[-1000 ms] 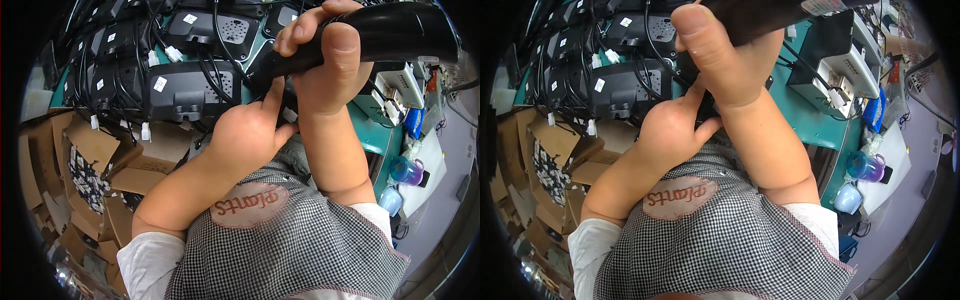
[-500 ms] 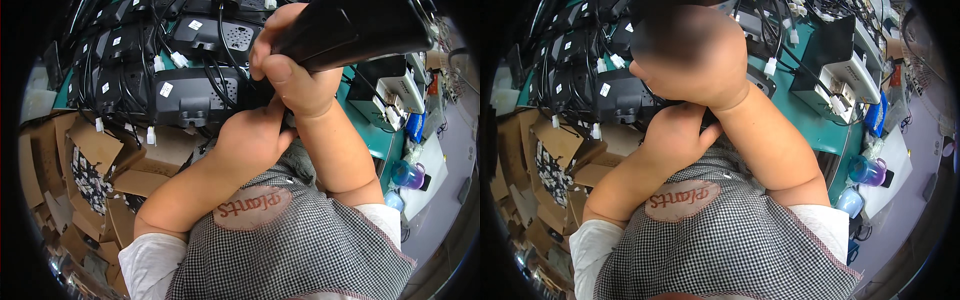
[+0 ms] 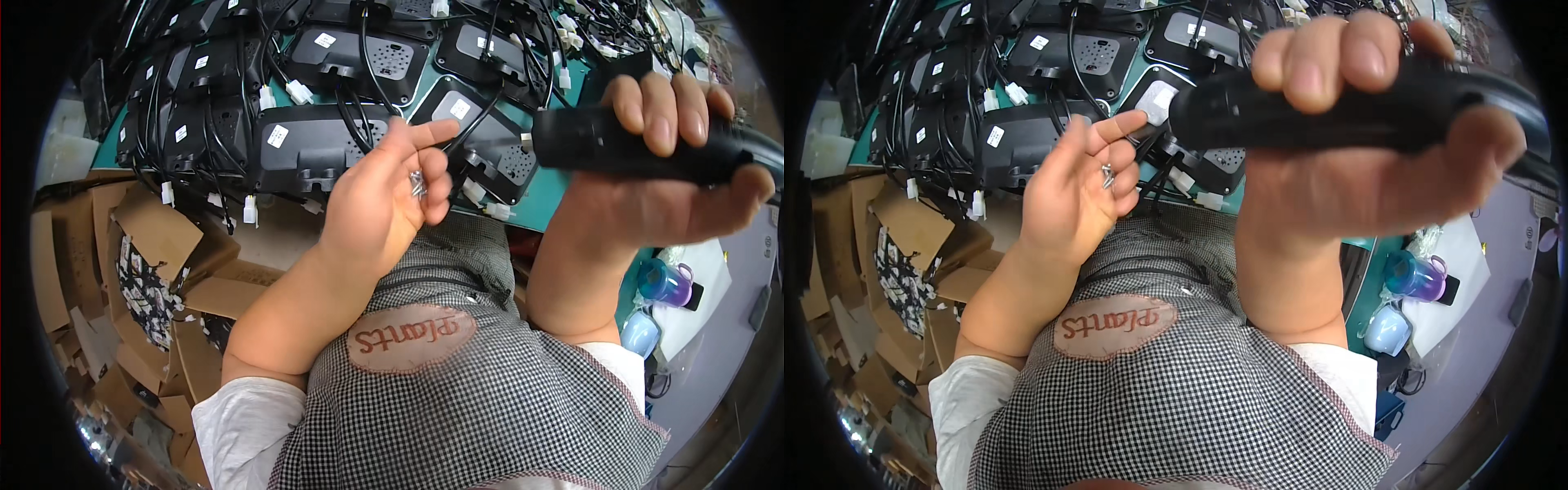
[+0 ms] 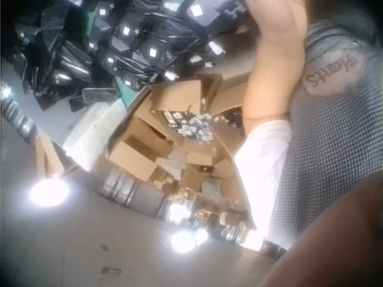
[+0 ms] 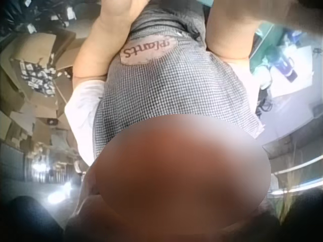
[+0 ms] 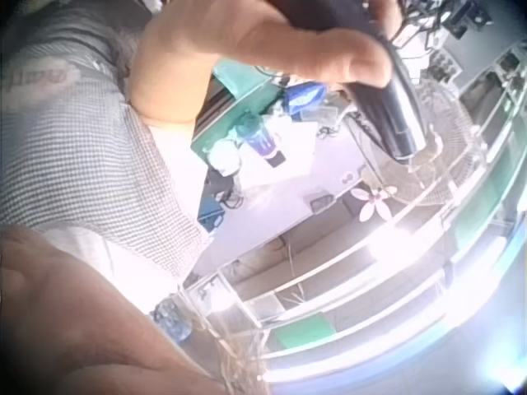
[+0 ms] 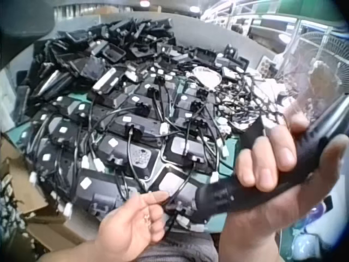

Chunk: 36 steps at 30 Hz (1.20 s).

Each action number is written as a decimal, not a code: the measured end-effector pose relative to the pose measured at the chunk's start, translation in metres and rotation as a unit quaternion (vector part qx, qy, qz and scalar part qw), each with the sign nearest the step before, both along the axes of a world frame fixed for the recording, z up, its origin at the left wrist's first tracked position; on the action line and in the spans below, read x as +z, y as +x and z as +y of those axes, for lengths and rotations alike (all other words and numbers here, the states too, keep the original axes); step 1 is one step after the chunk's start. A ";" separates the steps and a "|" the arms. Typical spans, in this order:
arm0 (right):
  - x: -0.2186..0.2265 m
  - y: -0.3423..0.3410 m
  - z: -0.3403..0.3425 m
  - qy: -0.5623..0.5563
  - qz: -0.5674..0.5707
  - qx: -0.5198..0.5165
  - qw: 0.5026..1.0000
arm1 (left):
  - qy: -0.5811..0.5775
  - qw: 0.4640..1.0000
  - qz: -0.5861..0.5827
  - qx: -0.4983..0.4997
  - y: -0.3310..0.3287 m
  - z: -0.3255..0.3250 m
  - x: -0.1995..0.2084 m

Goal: The person uses a handheld electric screwdriver to fasten screws into small black electronic devices on a green workbench. They repeatedly pick up screws from a pile, align them with the screwdriver bit, and drive them into the devices. The person handles multiple units, moving them slightly to access different screw holes.

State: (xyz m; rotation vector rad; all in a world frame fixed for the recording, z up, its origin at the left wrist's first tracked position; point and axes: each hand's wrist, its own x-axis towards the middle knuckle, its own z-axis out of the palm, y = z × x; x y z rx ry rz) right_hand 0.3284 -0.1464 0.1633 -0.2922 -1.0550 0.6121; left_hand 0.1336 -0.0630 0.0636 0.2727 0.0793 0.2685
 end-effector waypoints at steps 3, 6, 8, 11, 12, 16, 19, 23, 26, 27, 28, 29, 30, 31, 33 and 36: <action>0.006 -0.026 -0.015 -0.066 0.049 -0.030 0.996 | 0.018 0.990 0.120 0.068 0.003 -0.010 0.035; 0.001 -0.039 -0.015 -0.083 0.058 -0.065 0.993 | 0.027 0.993 0.099 0.065 0.000 -0.013 0.043; -0.004 -0.040 -0.013 -0.079 0.054 -0.075 0.993 | 0.064 0.991 0.102 0.057 -0.003 -0.016 0.045; -0.011 -0.042 -0.011 -0.079 0.044 -0.075 0.993 | 0.057 0.993 0.087 0.060 -0.008 -0.018 0.046; -0.012 -0.043 -0.011 -0.081 0.046 -0.078 0.993 | 0.059 0.993 0.087 0.060 -0.009 -0.018 0.046; -0.016 -0.051 -0.009 -0.093 0.051 -0.097 0.990 | 0.073 0.992 0.087 0.061 -0.011 -0.019 0.046; -0.016 -0.054 -0.007 -0.098 0.059 -0.104 0.988 | 0.077 0.991 0.086 0.063 -0.013 -0.020 0.042; -0.008 -0.053 -0.009 -0.091 0.071 -0.104 0.988 | 0.148 0.980 0.129 0.035 -0.018 -0.019 0.029; -0.006 -0.051 -0.008 -0.085 0.072 -0.095 0.989 | 0.103 0.985 0.136 0.007 -0.022 -0.015 0.018; -0.006 -0.052 -0.008 -0.085 0.072 -0.092 0.990 | 0.099 0.985 0.139 -0.007 -0.024 -0.013 0.016; -0.006 -0.053 -0.008 -0.084 0.072 -0.089 0.990 | 0.110 0.973 0.201 0.025 -0.021 -0.018 0.022; -0.006 -0.053 -0.008 -0.083 0.074 -0.085 0.990 | 0.123 0.973 0.193 0.038 -0.020 -0.018 0.022; -0.005 -0.052 -0.009 -0.082 0.078 -0.080 0.990 | 0.137 0.971 0.187 0.051 -0.021 -0.019 0.022; -0.004 -0.052 -0.009 -0.081 0.081 -0.076 0.991 | 0.151 0.970 0.181 0.063 -0.021 -0.019 0.021; -0.002 -0.055 -0.009 -0.083 0.082 -0.078 0.990 | 0.150 0.974 0.161 0.056 -0.022 -0.019 0.022; -0.003 -0.056 -0.007 -0.086 0.087 -0.064 0.990 | 0.177 0.973 0.148 0.028 -0.028 -0.017 0.022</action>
